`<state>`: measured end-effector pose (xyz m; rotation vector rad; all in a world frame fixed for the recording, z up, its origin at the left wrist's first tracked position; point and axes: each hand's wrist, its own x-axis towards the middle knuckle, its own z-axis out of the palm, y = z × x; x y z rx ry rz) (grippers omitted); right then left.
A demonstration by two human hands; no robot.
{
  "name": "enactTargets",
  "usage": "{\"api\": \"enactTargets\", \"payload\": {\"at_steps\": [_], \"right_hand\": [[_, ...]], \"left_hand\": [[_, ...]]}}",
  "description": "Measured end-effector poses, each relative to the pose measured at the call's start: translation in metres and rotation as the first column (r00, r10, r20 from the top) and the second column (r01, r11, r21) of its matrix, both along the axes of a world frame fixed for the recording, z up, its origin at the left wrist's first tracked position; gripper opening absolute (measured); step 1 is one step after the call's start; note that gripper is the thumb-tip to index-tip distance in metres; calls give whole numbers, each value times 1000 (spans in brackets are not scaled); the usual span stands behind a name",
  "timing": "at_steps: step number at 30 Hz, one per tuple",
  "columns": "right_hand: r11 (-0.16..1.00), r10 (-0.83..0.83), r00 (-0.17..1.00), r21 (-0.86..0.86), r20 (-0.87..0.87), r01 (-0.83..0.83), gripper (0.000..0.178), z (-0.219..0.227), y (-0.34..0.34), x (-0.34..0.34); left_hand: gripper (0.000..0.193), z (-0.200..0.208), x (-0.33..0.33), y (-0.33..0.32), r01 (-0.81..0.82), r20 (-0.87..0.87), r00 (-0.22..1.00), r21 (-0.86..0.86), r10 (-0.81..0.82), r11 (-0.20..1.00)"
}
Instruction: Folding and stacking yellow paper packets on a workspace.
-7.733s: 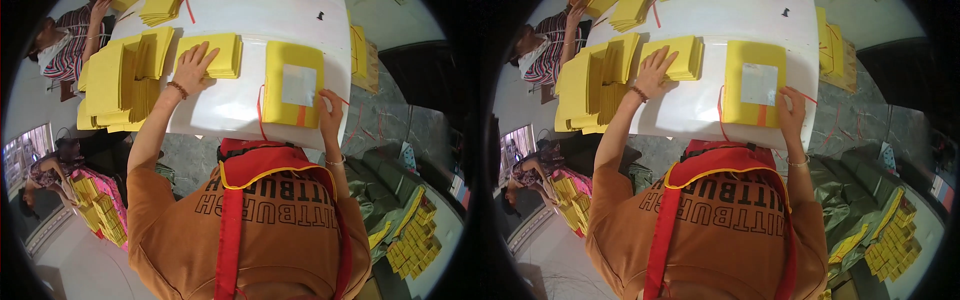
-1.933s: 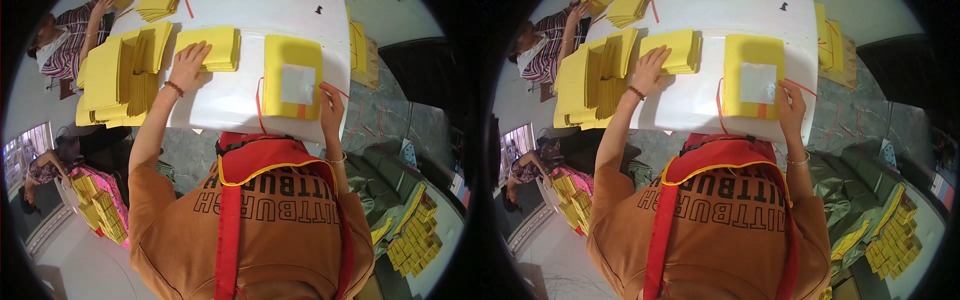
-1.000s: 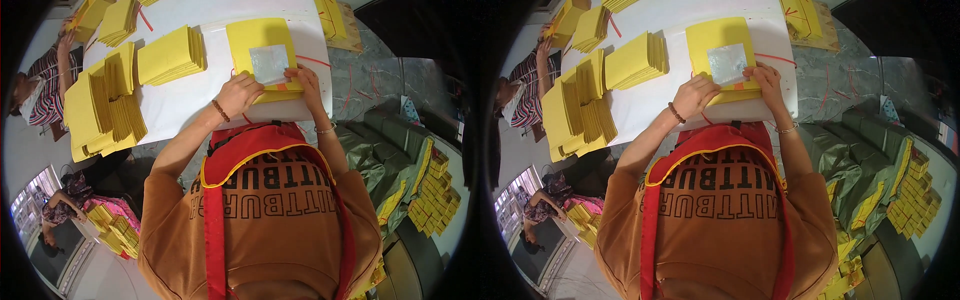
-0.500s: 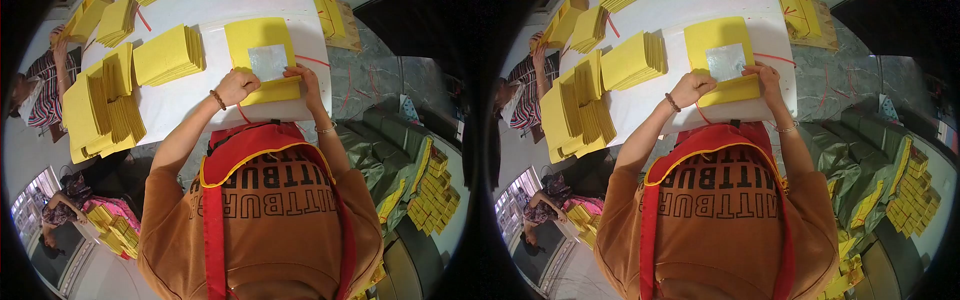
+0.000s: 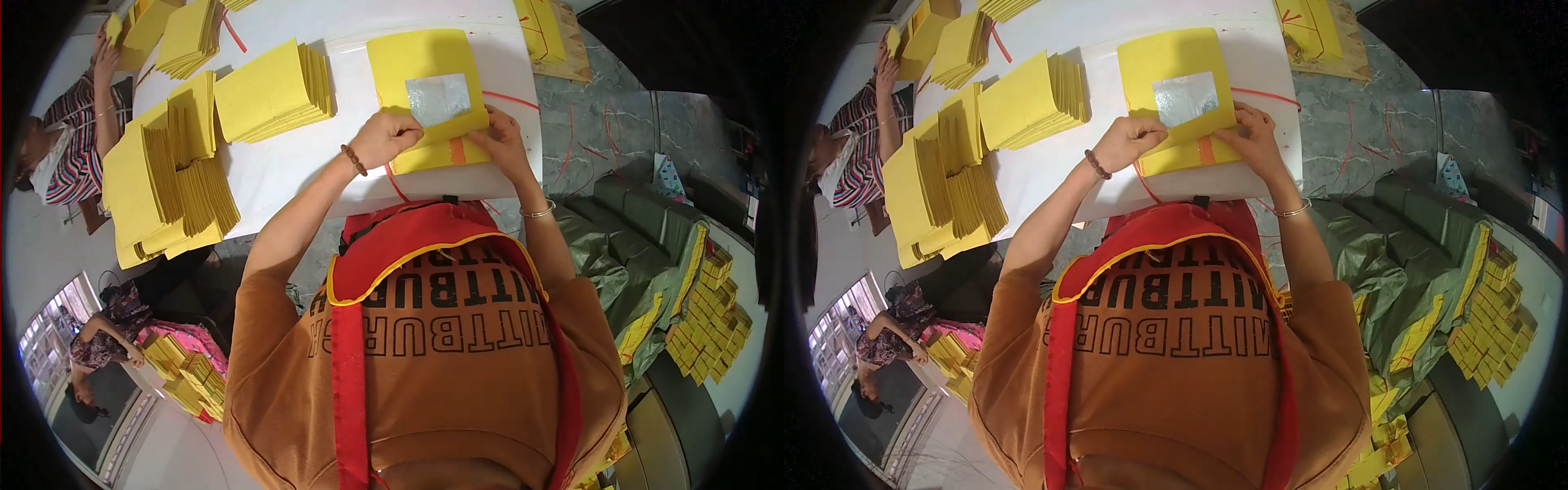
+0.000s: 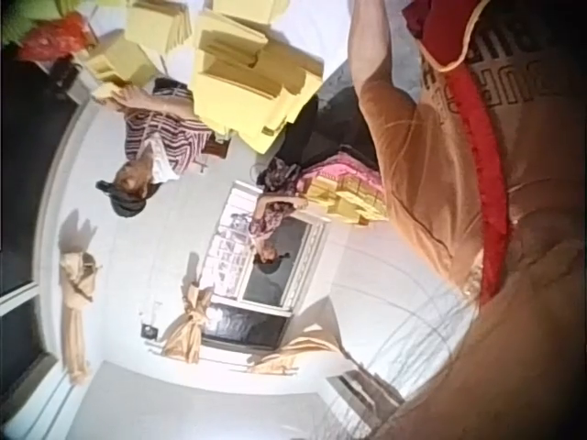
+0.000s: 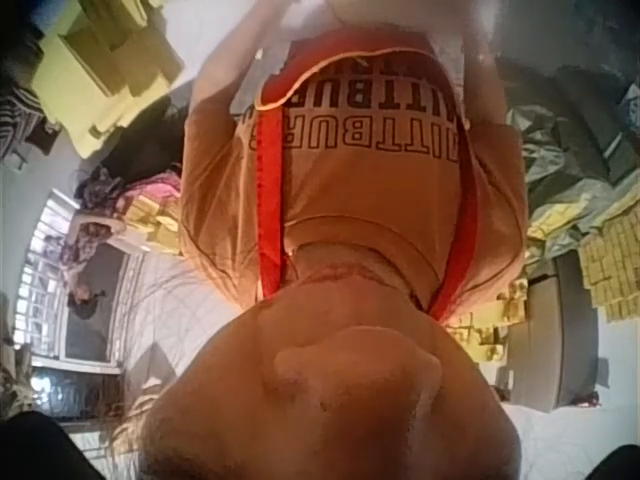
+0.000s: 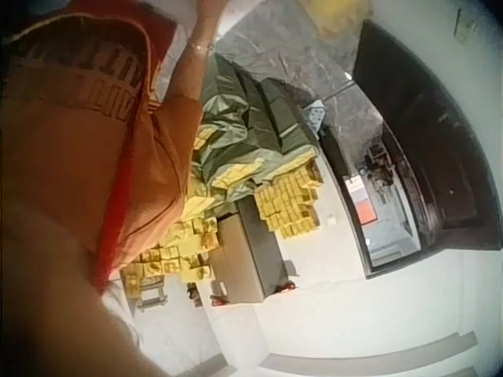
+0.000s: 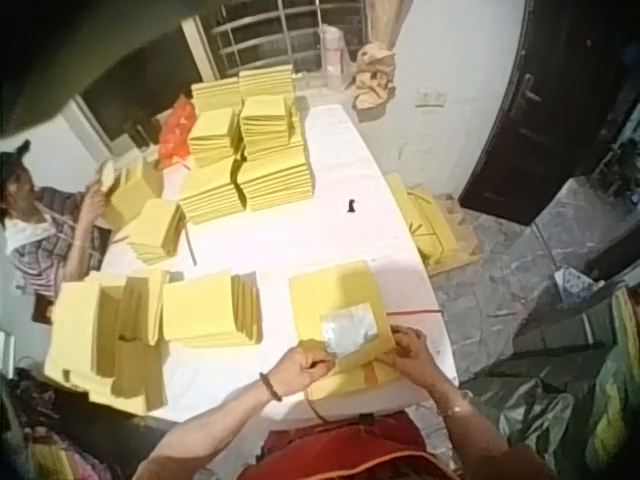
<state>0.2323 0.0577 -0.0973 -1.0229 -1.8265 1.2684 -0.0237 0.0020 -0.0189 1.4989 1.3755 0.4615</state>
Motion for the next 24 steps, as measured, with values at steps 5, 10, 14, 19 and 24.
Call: {"api": "enactTargets", "payload": {"at_steps": [5, 10, 14, 19, 24], "right_hand": [[843, -69, 961, -530, -269, -88, 22, 14, -1, -6], [965, -8, 978, -257, -208, -47, 27, 25, -4, 0], [848, -119, 927, 522, 357, -93, 31, 68, -8, -5], [816, 286, 815, 318, 504, -482, 29, 65, -18, 8], [918, 308, 894, 144, 324, -368, 23, 47, -14, 4]], "left_hand": [[29, 2, -13, -18, 134, -102, 990, 472, -97, 871], [39, -28, -23, -14, 246, -383, 923, 642, 25, 726], [39, -13, -21, -28, 286, -431, 899, 712, 78, 641], [33, -5, -10, -61, 286, -398, 917, 685, 15, 670], [20, -13, -5, -55, -41, -194, 962, 592, 191, 805]]}}
